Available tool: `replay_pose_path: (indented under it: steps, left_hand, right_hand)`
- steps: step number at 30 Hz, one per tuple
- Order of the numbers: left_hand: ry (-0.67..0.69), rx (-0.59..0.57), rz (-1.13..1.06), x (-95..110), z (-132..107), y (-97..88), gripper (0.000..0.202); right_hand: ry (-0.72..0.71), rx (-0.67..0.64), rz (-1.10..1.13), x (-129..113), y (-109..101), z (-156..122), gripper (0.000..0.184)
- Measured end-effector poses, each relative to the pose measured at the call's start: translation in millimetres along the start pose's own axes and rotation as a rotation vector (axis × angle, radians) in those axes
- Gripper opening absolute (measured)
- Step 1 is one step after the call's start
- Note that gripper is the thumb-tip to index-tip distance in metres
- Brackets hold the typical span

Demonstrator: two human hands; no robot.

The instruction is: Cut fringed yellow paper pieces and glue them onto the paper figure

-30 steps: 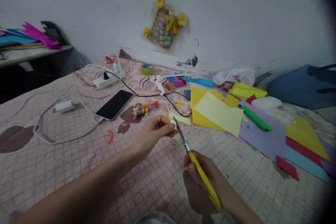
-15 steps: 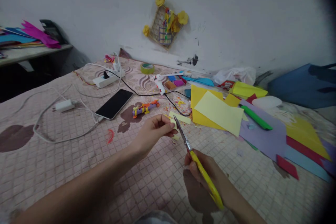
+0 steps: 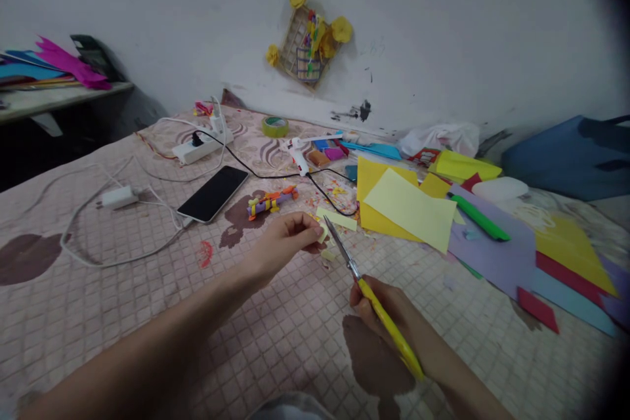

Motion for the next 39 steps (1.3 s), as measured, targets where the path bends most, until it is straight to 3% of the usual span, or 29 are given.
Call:
replay_pose_path:
  steps: [19, 39]
  left_hand:
    - [0.012, -0.092, -0.018, 2.4, 0.3, 4.6, 0.016]
    - [0.004, -0.102, -0.025, 0.3, 0.8, 5.1, 0.016]
  right_hand:
    - [0.02, -0.017, -0.018, 4.7, 0.4, -1.4, 0.019]
    - [0.016, -0.02, -0.012, 5.1, 1.2, 0.4, 0.022]
Point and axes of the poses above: each hand's wrist, its own z-axis towards the middle knuckle, its own y-axis out of the palm, x = y × z, the point moved 8 cm from there along z, towards the middle knuckle, and after that the axes turned 4 degrees about x, right-handed, at the moved point
